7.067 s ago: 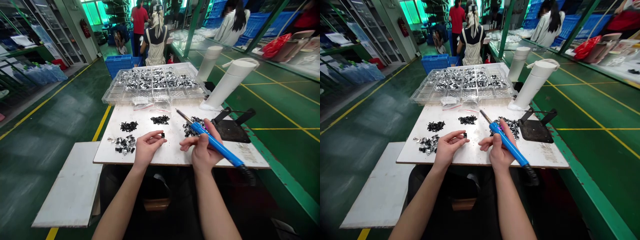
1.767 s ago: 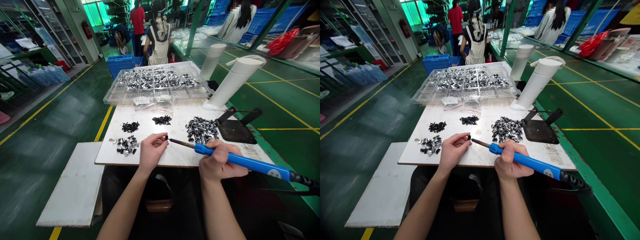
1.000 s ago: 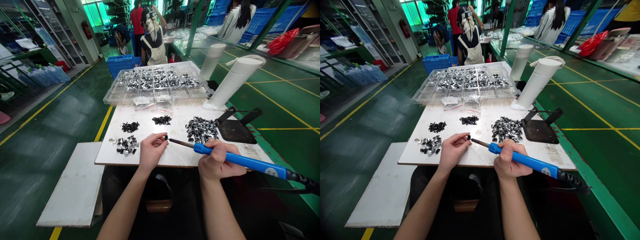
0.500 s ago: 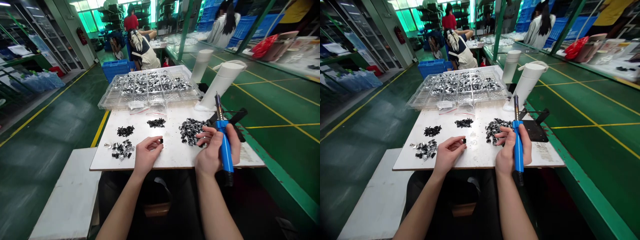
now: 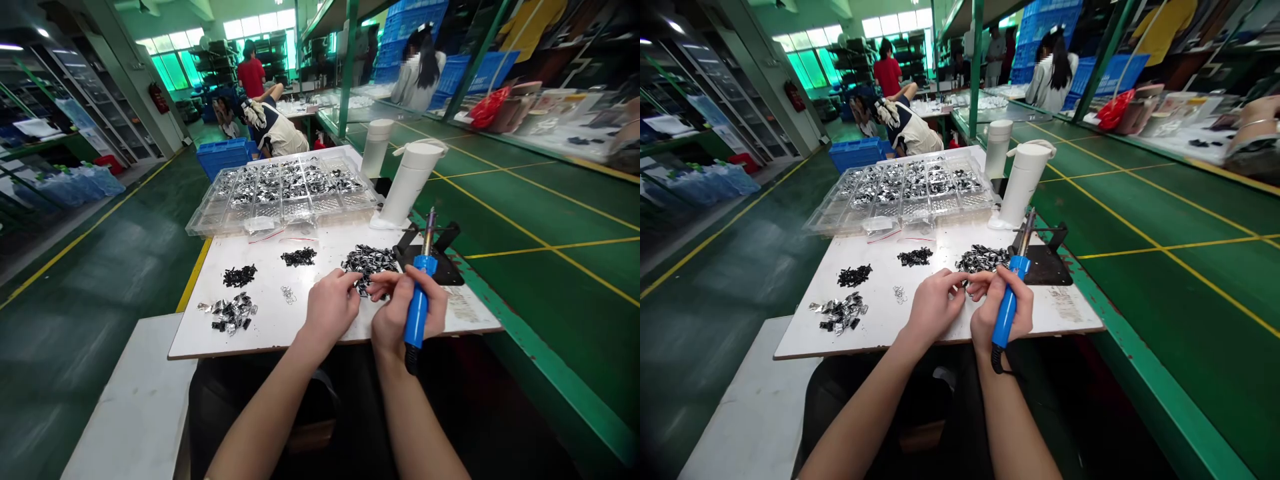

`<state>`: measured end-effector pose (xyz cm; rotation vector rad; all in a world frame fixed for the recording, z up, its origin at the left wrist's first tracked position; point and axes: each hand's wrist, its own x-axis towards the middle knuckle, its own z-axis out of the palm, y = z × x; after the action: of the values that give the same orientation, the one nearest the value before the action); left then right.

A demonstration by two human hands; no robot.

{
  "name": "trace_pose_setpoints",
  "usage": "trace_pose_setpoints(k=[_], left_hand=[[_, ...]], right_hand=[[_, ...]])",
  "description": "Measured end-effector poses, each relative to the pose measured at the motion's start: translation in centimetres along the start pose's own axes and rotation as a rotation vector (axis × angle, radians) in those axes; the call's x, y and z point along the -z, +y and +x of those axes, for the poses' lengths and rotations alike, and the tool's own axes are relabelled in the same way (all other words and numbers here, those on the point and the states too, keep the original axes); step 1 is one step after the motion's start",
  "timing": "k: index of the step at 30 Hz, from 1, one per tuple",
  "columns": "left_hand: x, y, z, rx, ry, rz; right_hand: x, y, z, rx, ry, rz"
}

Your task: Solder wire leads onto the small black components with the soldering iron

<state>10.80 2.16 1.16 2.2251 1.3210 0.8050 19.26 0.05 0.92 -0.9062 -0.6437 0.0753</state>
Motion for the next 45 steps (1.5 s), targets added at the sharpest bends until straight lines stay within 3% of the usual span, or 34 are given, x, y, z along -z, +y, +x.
trace_pose_setpoints(k=[3,7,11,14,16,21,25,32,38,41,45], left_hand=[[-0.1,0.1,-0.3,-0.002,0.017,-0.006],[1.1,-0.9,-2.7,-0.005,0.047,-0.099],[4.1,-3.0,-5.9,0.004,0.152,-0.076],[7.1,-5.1,-7.9,0.014,0.35,0.063],[9.0,-6.5,-8.9,0.067,0.465,0.247],[11.3,-9.3,-10.1,0.174,0.293,0.467],[11.4,-10.0,-9.3,0.183,0.256,0.447],[11.9,-9.4,-5.9,0.248,0.122,0.437],[12.4,-8.7,-3.0,0.351,-0.021,0.636],[13.2,-8.2,-2.8,0.366,-0.075,0.626],[14.5,-7.3,-4.4,0.299,-0.138,0.482]], right_hand=[[0.1,-0.1,0.0,-0.004,-0.004,0.026],[0.2,-0.2,-0.3,-0.008,-0.044,-0.002],[0.5,-0.5,-1.0,-0.093,-0.13,-0.073],[0.8,-0.7,-1.3,-0.149,-0.243,-0.062],[1.0,-0.6,-1.4,-0.097,-0.342,-0.065],[1.3,-0.3,-1.3,0.032,-0.478,-0.045],[0.8,-0.6,-1.5,-0.02,-0.431,-0.049],[0.2,-0.9,-1.6,-0.098,-0.385,-0.105],[0.3,-0.3,-1.5,-0.114,-0.394,-0.111],[0.4,-0.2,-1.5,-0.122,-0.392,-0.118],[0.5,-0.3,-1.4,-0.125,-0.394,-0.126]])
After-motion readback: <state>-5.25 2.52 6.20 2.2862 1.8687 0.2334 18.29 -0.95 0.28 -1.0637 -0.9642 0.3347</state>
